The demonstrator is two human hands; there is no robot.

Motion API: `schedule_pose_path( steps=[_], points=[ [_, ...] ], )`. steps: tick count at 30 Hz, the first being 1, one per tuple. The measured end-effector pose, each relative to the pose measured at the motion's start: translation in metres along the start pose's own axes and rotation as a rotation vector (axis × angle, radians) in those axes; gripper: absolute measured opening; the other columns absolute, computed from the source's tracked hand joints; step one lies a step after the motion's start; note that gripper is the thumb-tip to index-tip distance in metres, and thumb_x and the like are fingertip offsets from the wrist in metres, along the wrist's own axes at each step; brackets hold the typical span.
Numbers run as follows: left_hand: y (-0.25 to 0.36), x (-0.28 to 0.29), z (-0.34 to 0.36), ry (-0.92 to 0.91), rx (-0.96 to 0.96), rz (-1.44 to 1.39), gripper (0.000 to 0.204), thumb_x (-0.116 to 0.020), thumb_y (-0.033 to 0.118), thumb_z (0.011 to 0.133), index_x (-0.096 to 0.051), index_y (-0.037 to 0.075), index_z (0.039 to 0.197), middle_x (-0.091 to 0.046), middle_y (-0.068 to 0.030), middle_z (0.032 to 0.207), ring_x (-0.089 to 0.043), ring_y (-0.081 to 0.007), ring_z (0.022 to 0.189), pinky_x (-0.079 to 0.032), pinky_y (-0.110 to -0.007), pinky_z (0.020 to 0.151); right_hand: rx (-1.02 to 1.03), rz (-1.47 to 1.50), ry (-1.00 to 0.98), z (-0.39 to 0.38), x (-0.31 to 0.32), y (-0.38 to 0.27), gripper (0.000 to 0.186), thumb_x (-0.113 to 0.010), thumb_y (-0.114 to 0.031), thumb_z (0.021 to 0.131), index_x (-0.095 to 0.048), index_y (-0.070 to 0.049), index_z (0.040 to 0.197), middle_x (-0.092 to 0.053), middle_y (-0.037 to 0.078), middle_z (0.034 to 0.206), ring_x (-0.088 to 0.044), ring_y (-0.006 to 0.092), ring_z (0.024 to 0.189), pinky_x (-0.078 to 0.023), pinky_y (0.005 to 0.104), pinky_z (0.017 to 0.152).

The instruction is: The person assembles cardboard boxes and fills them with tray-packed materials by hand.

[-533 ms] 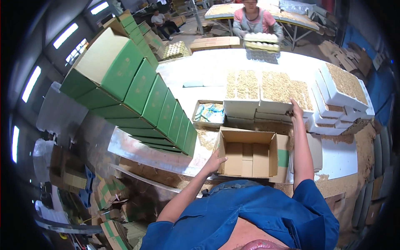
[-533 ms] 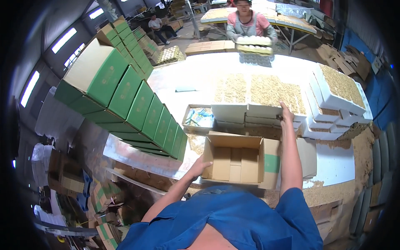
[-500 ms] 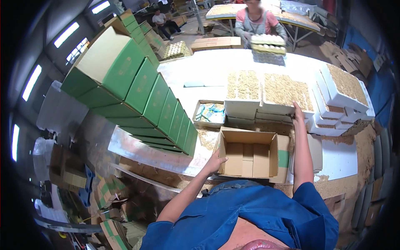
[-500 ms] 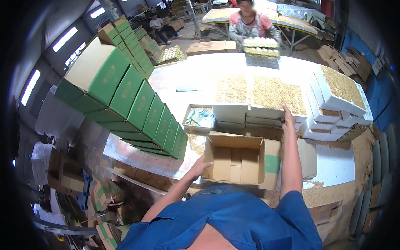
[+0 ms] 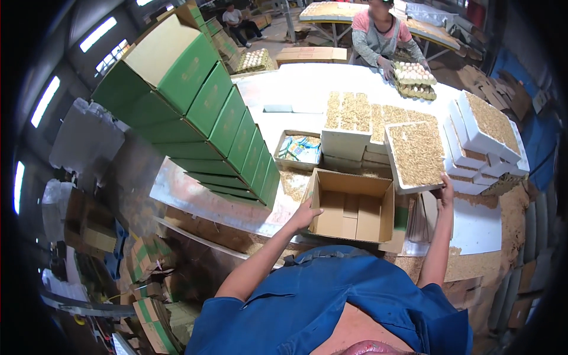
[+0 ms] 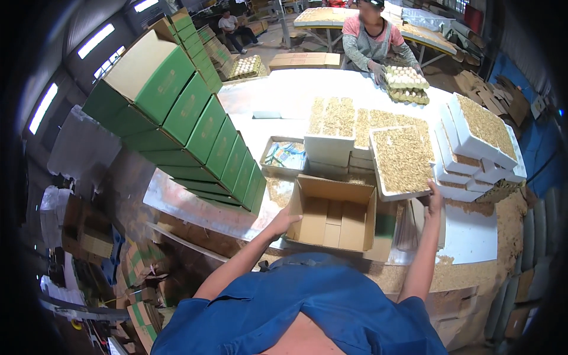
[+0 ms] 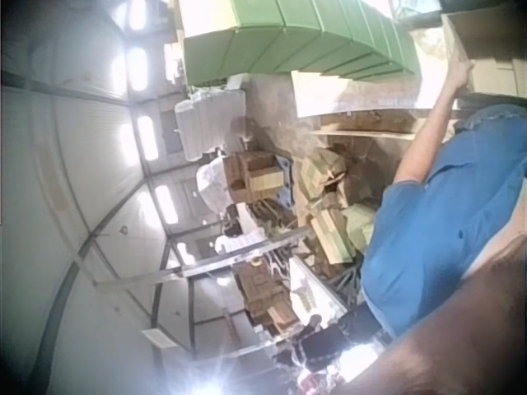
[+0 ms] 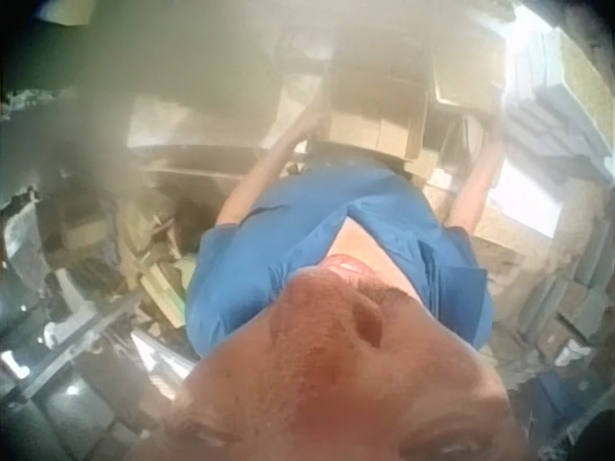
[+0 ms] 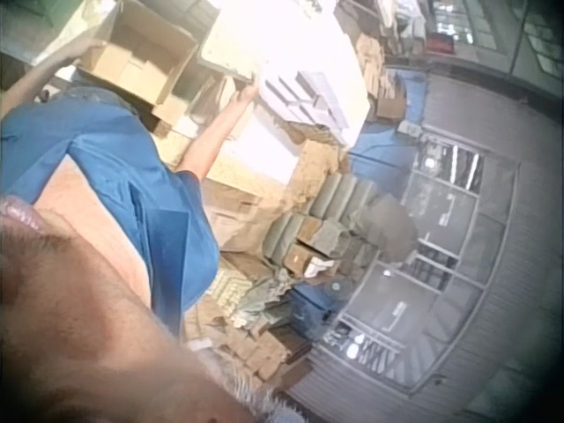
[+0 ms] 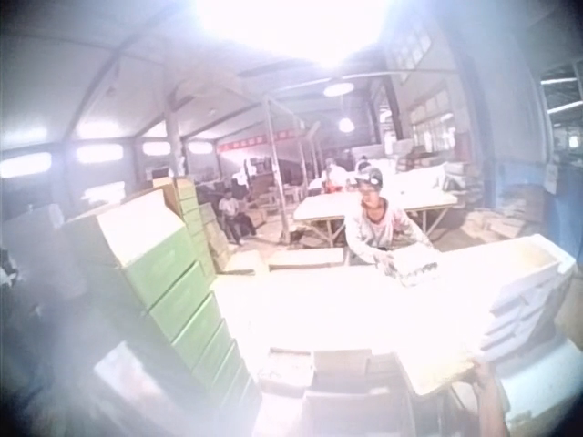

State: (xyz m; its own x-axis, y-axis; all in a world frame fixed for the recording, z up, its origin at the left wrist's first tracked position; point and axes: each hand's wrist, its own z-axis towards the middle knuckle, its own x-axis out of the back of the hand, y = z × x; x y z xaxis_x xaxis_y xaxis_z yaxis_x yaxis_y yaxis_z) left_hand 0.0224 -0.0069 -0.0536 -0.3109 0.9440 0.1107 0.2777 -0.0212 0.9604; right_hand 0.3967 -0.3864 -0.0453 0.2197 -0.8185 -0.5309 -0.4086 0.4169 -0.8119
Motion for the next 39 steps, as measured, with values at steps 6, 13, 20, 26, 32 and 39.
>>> schedule_pose_path(
  steps=[6, 13, 20, 26, 32, 39],
  points=[
    [-0.007, 0.0, 0.01, -0.028, -0.012, -0.002, 0.063, -0.065, 0.014, 0.089, -0.04, -0.001, 0.145, -0.06, -0.0186, 0.131, -0.058, -0.0261, 0.118, -0.043, -0.035, 0.103, 0.013, -0.181, -0.139, -0.053, 0.015, -0.076, 0.048, -0.062, -0.028, 0.09, -0.057, 0.003, 0.126, -0.068, 0.013, 0.115, -0.067, 0.0221, 0.102, -0.052, 0.0337, 0.092],
    [0.0, 0.004, 0.008, -0.041, 0.012, 0.022, 0.062, -0.065, 0.024, 0.091, -0.041, 0.001, 0.144, -0.061, -0.018, 0.129, -0.059, -0.0253, 0.115, -0.045, -0.035, 0.101, 0.001, -0.339, -0.072, -0.097, -0.047, -0.049, 0.029, -0.069, -0.021, 0.078, -0.066, -0.005, 0.103, -0.066, 0.005, 0.102, -0.061, 0.0179, 0.098, -0.046, 0.0335, 0.091],
    [0.017, 0.002, 0.0, -0.077, 0.054, -0.051, 0.06, -0.06, 0.037, 0.097, -0.046, -0.002, 0.14, -0.063, -0.0174, 0.126, -0.061, -0.0229, 0.113, -0.046, -0.034, 0.098, -0.084, -0.578, -0.455, -0.098, -0.125, -0.03, 0.017, -0.072, -0.017, 0.077, -0.062, -0.007, 0.068, -0.054, -0.004, 0.067, -0.049, 0.0077, 0.064, -0.037, 0.0269, 0.059],
    [0.008, 0.009, 0.0, -0.077, -0.021, 0.195, 0.059, -0.042, 0.044, 0.105, -0.049, -0.002, 0.14, -0.063, -0.0165, 0.128, -0.06, -0.0207, 0.115, -0.045, -0.032, 0.1, -0.267, -0.581, -0.486, -0.084, -0.177, -0.016, 0.018, -0.074, -0.021, 0.077, -0.063, -0.009, 0.069, -0.054, -0.005, 0.068, -0.051, 0.0088, 0.067, -0.041, 0.0283, 0.066],
    [0.019, 0.004, -0.007, -0.122, -0.016, 0.077, 0.06, -0.034, 0.045, 0.106, -0.046, -0.001, 0.143, -0.056, -0.0162, 0.138, -0.054, -0.0208, 0.124, -0.041, -0.033, 0.105, -0.253, -0.663, -0.462, -0.045, -0.172, 0.0, 0.022, -0.072, -0.027, 0.078, -0.068, -0.006, 0.084, -0.06, 0.0, 0.071, -0.054, 0.0099, 0.059, -0.042, 0.0273, 0.053],
    [0.015, 0.007, -0.007, -0.131, -0.024, 0.077, 0.065, -0.032, 0.05, 0.106, -0.043, -0.001, 0.145, -0.057, -0.0159, 0.137, -0.055, -0.0199, 0.122, -0.043, -0.032, 0.103, -0.282, -0.636, -0.399, -0.046, -0.192, -0.003, 0.024, -0.073, -0.032, 0.074, -0.067, -0.009, 0.076, -0.056, -0.002, 0.069, -0.046, 0.0086, 0.054, -0.039, 0.0263, 0.049]
  ],
)
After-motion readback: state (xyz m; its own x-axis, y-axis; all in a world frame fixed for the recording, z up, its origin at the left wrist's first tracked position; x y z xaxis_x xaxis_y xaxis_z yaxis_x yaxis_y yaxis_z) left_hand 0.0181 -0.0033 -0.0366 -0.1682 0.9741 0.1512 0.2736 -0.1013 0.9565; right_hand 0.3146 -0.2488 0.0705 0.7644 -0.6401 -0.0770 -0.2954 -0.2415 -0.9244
